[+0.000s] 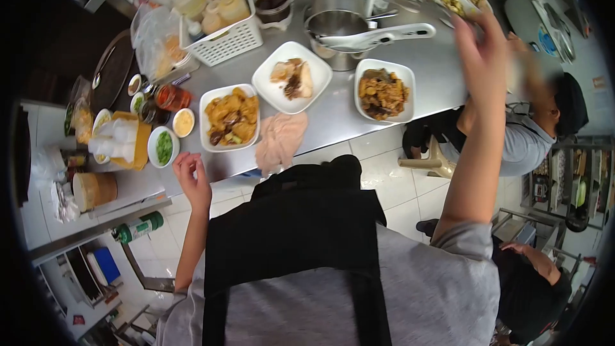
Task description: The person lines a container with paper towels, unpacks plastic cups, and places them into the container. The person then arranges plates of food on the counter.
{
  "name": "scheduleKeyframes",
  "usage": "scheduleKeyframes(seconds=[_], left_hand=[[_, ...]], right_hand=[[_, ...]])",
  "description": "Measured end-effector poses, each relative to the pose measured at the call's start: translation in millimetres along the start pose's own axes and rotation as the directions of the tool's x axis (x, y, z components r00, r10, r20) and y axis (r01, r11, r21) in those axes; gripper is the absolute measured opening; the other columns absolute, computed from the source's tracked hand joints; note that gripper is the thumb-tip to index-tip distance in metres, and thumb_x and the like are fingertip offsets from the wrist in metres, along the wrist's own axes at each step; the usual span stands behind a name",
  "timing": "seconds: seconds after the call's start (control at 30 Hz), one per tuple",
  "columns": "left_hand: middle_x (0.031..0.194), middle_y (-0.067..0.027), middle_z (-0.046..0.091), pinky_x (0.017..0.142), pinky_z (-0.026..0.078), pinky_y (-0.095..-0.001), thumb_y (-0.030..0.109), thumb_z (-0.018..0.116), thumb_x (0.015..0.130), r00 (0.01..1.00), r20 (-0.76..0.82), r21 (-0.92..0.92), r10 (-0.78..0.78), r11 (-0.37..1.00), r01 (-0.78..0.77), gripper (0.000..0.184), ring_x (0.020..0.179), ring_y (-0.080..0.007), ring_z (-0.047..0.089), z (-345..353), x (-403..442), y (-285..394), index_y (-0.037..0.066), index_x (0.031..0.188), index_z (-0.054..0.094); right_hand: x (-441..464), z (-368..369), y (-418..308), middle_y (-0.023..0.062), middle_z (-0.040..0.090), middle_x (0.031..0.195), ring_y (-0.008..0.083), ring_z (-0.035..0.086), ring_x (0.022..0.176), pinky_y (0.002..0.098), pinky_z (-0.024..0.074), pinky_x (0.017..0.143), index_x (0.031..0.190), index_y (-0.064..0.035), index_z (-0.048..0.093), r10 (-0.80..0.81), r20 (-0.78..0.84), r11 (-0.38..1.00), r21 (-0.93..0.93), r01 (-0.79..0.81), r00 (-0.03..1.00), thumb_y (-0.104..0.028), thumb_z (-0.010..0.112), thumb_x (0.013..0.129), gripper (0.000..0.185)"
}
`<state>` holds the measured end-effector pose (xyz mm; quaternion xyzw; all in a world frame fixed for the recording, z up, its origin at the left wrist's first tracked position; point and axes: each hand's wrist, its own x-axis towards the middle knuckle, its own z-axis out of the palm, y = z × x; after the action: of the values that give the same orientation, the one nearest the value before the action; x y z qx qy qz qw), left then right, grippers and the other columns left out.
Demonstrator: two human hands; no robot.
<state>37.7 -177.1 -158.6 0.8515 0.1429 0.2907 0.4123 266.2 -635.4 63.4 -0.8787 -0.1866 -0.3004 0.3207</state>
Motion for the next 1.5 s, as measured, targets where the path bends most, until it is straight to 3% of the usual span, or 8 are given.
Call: scheduleKeyframes(seconds=[0.07, 0.13, 0.33, 0.57, 0.8, 1.07, 1.17, 1.5], left_hand=[[0.115, -0.0111, 0.046, 0.072, 0.046, -0.0265, 0.003, 0.058, 0.089, 1.0, 0.014, 0.007, 0.001, 1.0, -0.001, 0.012, 0.086, -0.0155, 0.052, -3.6, 7.7, -17.1, 0.003, 0.101, 0.062], [0.116, -0.0104, 0.045, 0.071, 0.046, -0.025, 0.003, 0.058, 0.089, 0.981, 0.126, -0.057, -0.149, 0.986, 0.157, 0.014, 0.082, -0.0131, 0.052, -3.0, 12.7, -27.6, 0.004, 0.102, 0.061], [0.09, -0.0026, 0.057, 0.068, 0.045, -0.0207, 0.004, 0.049, 0.096, 0.919, 0.351, -0.366, -0.178, 0.878, 0.309, 0.02, 0.074, -0.006, 0.052, 11.3, 27.9, -45.3, 0.001, 0.116, 0.05], [0.086, -0.0035, 0.057, 0.07, 0.046, -0.0216, 0.004, 0.051, 0.095, 0.884, 0.459, -0.445, -0.088, 0.839, 0.314, 0.023, 0.075, -0.0081, 0.055, 8.7, 34.5, -54.4, 0.0, 0.117, 0.048], [0.112, -0.0113, 0.048, 0.064, 0.046, -0.0222, -0.001, 0.058, 0.087, 0.917, 0.4, -0.315, 0.004, 0.94, 0.133, 0.034, 0.074, -0.0089, 0.053, -11.1, 28.5, -58.3, -0.001, 0.119, 0.045], [0.107, -0.0099, 0.051, 0.061, 0.045, -0.0222, -0.001, 0.059, 0.086, 0.923, 0.384, -0.395, 0.036, 0.91, 0.128, 0.033, 0.071, -0.0102, 0.052, -24.1, 21.0, -78.9, 0.0, 0.117, 0.048], [0.101, -0.0089, 0.053, 0.061, 0.045, -0.0228, -0.001, 0.059, 0.086, 0.913, 0.403, -0.385, 0.065, 0.917, 0.104, 0.03, 0.069, -0.0107, 0.052, -24.5, 19.3, -76.5, 0.001, 0.115, 0.051], [0.094, -0.0091, 0.055, 0.059, 0.045, -0.0233, -0.002, 0.059, 0.084, 0.91, 0.381, -0.351, 0.164, 0.936, -0.022, 0.026, 0.068, -0.0118, 0.052, -28.6, 22.3, -65.3, 0.001, 0.11, 0.054]], right_hand=[[-59.9, 11.6, -15.9, 0.0002, 0.056, 0.075, 0.0068, 0.052, 0.061, 0.0204, 0.0397, 0.052, 0.088, -0.0036, 0.055, 0.419, -0.206, 0.85, 0.432, -0.302, 0.884, -0.019, 0.057, 0.095, 0.017], [-118.5, 33.0, -28.7, -0.0009, 0.052, 0.07, 0.0061, 0.05, 0.059, 0.0205, 0.0372, 0.05, 0.087, -0.008, 0.053, 0.55, -0.116, 0.562, 0.784, -0.265, 0.827, -0.021, 0.056, 0.096, 0.016], [-258.5, 133.9, -68.9, 0.005, 0.062, 0.077, 0.0079, 0.048, 0.059, 0.0218, 0.0383, 0.054, 0.1, -0.0059, 0.059, 0.72, 0.475, 0.037, 0.703, -0.71, 0.507, -0.021, 0.053, 0.098, 0.017], [-292.0, 157.6, -113.5, 0.0024, 0.061, 0.079, 0.0104, 0.052, 0.064, 0.0262, 0.0433, 0.06, 0.113, -0.0032, 0.054, 0.593, 0.622, 0.598, 0.085, -0.797, 0.511, -0.003, 0.053, 0.089, 0.025], [-264.5, 147.0, -149.5, -0.0008, 0.052, 0.077, 0.0104, 0.044, 0.069, 0.0257, 0.0404, 0.065, 0.111, -0.0019, 0.052, 0.634, 0.586, 0.544, 0.126, -0.83, 0.505, -0.015, 0.052, 0.095, 0.022], [-199.5, 216.9, -163.2, 0.0156, 0.058, 0.06, 0.0265, 0.054, 0.051, 0.0367, 0.0433, 0.052, 0.092, -0.0024, 0.065, 0.547, 0.413, 0.831, -0.164, -0.532, 0.728, -0.03, 0.06, 0.092, 0.028], [-197.5, 231.1, -162.3, 0.0076, 0.053, 0.057, 0.0114, 0.041, 0.052, 0.0293, 0.0379, 0.05, 0.096, -0.0009, 0.067, 0.561, 0.352, 0.82, -0.113, -0.561, 0.749, -0.027, 0.062, 0.092, 0.027], [-195.0, 237.3, -159.8, 0.0039, 0.051, 0.057, 0.0086, 0.039, 0.053, 0.0273, 0.0368, 0.05, 0.097, -0.0004, 0.067, 0.543, 0.391, 0.808, -0.001, -0.59, 0.743, -0.023, 0.063, 0.092, 0.023]])
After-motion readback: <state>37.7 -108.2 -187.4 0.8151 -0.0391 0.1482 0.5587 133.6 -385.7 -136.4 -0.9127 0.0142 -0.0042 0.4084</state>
